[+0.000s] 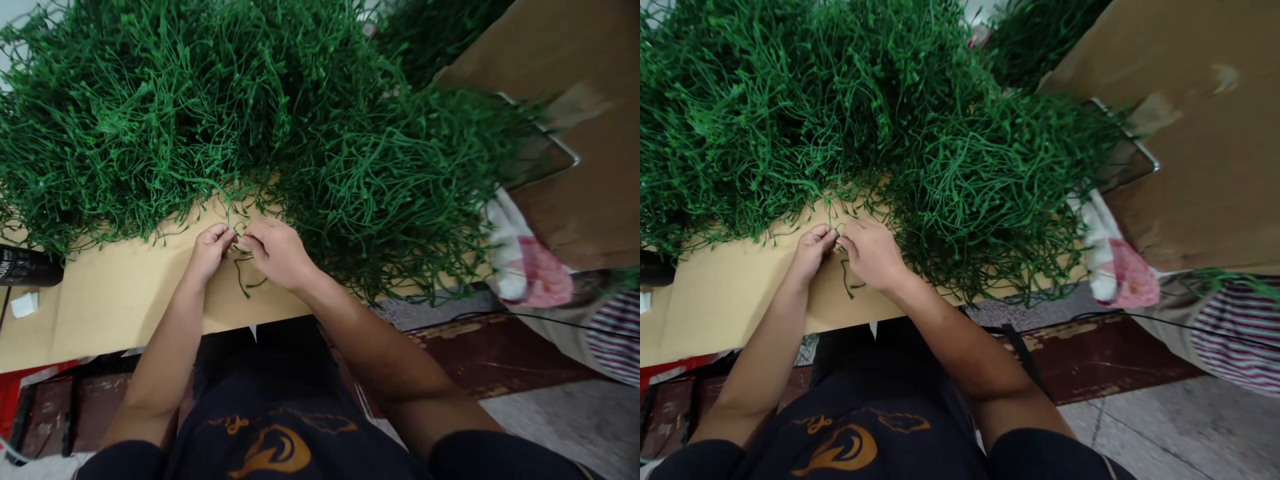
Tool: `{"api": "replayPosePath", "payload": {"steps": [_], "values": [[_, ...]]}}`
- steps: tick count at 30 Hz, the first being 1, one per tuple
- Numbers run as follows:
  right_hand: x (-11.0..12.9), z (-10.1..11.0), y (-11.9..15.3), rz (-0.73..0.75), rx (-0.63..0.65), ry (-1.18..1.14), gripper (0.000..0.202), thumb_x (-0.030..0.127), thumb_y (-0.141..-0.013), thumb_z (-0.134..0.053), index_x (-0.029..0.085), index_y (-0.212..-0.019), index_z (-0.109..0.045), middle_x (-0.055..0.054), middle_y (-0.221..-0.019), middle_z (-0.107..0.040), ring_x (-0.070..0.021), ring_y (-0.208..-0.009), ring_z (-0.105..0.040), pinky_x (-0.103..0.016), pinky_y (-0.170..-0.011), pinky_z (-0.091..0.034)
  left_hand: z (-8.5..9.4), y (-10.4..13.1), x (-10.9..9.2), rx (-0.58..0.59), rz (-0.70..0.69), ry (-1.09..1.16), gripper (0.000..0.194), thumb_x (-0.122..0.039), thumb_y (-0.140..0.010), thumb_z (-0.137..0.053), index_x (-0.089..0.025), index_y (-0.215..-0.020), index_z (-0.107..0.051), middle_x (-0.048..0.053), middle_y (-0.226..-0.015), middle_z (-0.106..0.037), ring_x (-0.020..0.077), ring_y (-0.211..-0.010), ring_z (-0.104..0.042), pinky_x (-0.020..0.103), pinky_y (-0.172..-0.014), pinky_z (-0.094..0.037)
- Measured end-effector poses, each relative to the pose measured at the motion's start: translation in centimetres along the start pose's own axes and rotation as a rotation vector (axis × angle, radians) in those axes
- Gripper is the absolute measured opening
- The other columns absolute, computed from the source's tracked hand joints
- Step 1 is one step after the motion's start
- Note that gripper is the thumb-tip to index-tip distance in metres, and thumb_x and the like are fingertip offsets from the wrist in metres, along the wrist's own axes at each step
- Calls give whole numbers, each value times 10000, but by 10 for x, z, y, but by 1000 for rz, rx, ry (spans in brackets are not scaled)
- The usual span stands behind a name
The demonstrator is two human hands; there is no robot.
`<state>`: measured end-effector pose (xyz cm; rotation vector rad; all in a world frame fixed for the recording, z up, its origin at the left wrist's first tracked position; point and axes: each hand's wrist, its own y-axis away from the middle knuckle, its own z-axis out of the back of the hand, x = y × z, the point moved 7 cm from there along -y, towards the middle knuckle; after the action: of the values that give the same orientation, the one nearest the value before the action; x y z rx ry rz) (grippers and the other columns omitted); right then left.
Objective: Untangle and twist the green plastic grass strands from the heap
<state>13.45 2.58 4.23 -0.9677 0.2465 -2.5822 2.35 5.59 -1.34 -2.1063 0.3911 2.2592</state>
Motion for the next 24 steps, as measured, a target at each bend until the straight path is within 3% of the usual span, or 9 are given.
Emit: {"api": "replayPosePath", "payload": {"steps": [7, 9, 11, 13, 15, 19, 22, 24], "values": [[2, -1, 17, -18, 25, -97, 240, 178, -826, -392, 198, -589, -355, -4, -580, -435, -122, -585, -394, -261, -572, -306, -5, -6, 1, -66, -31, -109, 269, -120, -737, -547, -158, -511, -408, -72, -453, -326, 48, -449, -302, 176, -446, -235], [22, 5, 27, 117, 53, -178, 212, 144, -816, -394, 190, -609, -399, -3, -590, -467, -113, -589, -421, -247, -568, -331, 2, -8, 1, -147, -9, -139, 253, -126, -761, -522, -160, -531, -421, -73, -451, -332, 49, -435, -311, 176, -441, -238], [51, 20, 39, 361, 69, -253, 180, 108, -807, -403, 183, -653, -458, -4, -616, -508, -108, -626, -458, -237, -594, -370, 12, -9, 1, -245, 38, -139, 241, -154, -802, -476, -168, -568, -422, -80, -445, -321, 49, -394, -293, 182, -419, -231], [64, 45, 44, 487, -11, -265, 156, 102, -812, -427, 182, -698, -497, -1, -646, -532, -107, -654, -479, -239, -618, -396, 14, -9, 0, -254, 52, -141, 235, -174, -827, -448, -170, -593, -425, -83, -444, -314, 48, -372, -282, 187, -407, -227], [49, 74, 38, 369, -185, -221, 154, 129, -832, -447, 187, -701, -504, 9, -634, -521, -101, -622, -474, -243, -589, -391, 11, -7, -2, -186, 23, -160, 217, -177, -825, -457, -163, -609, -449, -83, -444, -311, 46, -382, -296, 183, -418, -237], [-18, 125, 34, -55, -460, -83, 186, 254, -855, -481, 198, -684, -528, 10, -592, -485, -99, -537, -426, -265, -521, -350, 7, 1, 0, -77, 17, -171, 178, -218, -824, -456, -158, -661, -495, -84, -447, -295, 56, -400, -302, 193, -433, -242], [-50, 154, 40, -191, -569, 179, 205, 336, -860, -478, 185, -827, -612, -72, -747, -550, -189, -766, -524, -374, -706, -428, 5, 3, 0, -53, -26, -238, 171, -236, -811, -472, -154, -668, -518, -73, -487, -335, 63, -445, -313, 206, -474, -262], [-56, 167, 44, -231, -660, 404, 305, 353, -815, -544, 128, -1006, -625, -160, -956, -553, -301, -1005, -495, -494, -855, -391, 2, 5, -3, -52, -76, -307, 174, -242, -799, -488, -150, -657, -528, -61, -521, -373, 68, -499, -339, 210, -522, -282]]}}
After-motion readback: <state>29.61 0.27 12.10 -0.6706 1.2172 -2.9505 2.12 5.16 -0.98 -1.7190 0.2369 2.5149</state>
